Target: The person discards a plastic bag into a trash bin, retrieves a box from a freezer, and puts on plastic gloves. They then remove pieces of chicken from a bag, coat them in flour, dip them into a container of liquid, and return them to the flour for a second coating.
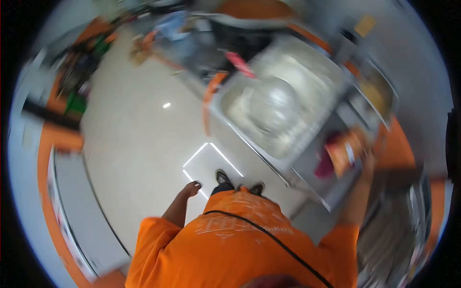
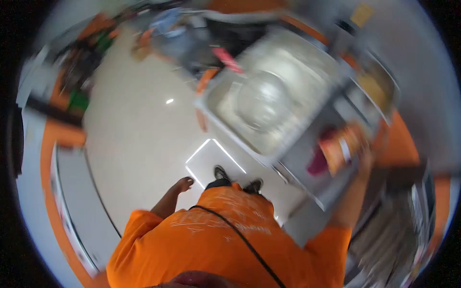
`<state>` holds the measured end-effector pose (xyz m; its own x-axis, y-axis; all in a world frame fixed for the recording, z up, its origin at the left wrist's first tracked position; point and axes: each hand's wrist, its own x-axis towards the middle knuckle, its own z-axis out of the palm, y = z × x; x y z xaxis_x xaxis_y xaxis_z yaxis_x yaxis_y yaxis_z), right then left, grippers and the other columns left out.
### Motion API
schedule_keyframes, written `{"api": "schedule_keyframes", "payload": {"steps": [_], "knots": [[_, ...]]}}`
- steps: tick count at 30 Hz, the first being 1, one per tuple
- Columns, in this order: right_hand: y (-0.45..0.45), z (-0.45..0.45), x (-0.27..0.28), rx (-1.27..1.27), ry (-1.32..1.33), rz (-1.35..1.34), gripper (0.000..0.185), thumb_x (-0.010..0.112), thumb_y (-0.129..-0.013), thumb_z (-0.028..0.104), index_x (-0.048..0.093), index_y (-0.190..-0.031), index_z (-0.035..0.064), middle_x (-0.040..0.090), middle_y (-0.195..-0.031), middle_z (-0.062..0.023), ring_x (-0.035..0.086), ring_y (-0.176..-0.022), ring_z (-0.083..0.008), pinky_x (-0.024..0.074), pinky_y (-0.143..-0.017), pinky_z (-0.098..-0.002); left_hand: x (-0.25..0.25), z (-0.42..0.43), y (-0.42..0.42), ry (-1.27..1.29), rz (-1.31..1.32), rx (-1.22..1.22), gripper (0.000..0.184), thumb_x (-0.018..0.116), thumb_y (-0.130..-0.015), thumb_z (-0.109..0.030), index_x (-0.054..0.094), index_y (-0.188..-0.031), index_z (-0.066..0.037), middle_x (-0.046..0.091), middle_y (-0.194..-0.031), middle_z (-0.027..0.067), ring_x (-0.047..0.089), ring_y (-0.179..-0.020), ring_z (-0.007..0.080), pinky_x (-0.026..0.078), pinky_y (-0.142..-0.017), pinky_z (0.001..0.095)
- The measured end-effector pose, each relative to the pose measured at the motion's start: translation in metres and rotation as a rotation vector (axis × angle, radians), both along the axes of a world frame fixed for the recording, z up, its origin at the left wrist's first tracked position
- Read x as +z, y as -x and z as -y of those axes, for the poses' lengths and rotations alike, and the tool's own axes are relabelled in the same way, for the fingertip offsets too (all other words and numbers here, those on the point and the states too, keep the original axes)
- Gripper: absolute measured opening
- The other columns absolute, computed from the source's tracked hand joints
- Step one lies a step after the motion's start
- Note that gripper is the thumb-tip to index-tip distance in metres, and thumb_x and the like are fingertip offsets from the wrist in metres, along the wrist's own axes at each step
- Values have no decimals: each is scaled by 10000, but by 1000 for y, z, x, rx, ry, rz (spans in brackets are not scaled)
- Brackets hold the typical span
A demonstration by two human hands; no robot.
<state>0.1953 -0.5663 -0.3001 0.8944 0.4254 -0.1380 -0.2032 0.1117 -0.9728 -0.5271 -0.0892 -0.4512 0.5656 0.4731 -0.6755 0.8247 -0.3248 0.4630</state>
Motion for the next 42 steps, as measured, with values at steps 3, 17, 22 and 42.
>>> {"api": "schedule_keyframes", "payload": {"steps": [3, 17, 22, 42], "knots": [[50, -40, 59, -136, 278, 898, 621, 432, -944, 352, 256, -1429, 7, 283, -1481, -119, 341, -1315, -260, 330, -1051, -387, 25, 7, -25, -37, 63, 147, 391, 504, -860, -393, 613, -1081, -90, 634, -1052, 189, 595, -1005, 347, 466, -880, 405], [366, -265, 202, -177, -189, 925, 123, 441, -813, 132, 459, -822, 11, 443, -704, -64, 421, -648, -155, 376, -571, -289, 37, -23, 33, 8, 80, 293, 403, 517, -854, -431, 622, -1081, -115, 642, -1073, 135, 599, -1004, 312, 459, -900, 379], [506, -386, 170, 427, -89, 694, 222, 448, -922, 228, 485, -847, 23, 465, -679, -60, 451, -581, -135, 375, -515, -260, 61, -60, 101, 11, 258, 351, 424, 385, -925, -421, 660, -1046, -124, 638, -1072, 167, 580, -1023, 344, 436, -928, 399], [780, -794, -181, 980, 763, 148, 401, 550, -812, 11, 407, -1176, 96, 524, -827, -116, 506, -511, -175, 434, -393, -299, 214, -371, 518, -472, 753, 806, 311, 486, -910, -171, 545, -1195, -59, 521, -1252, 166, 485, -1176, 310, 389, -989, 402]]}}
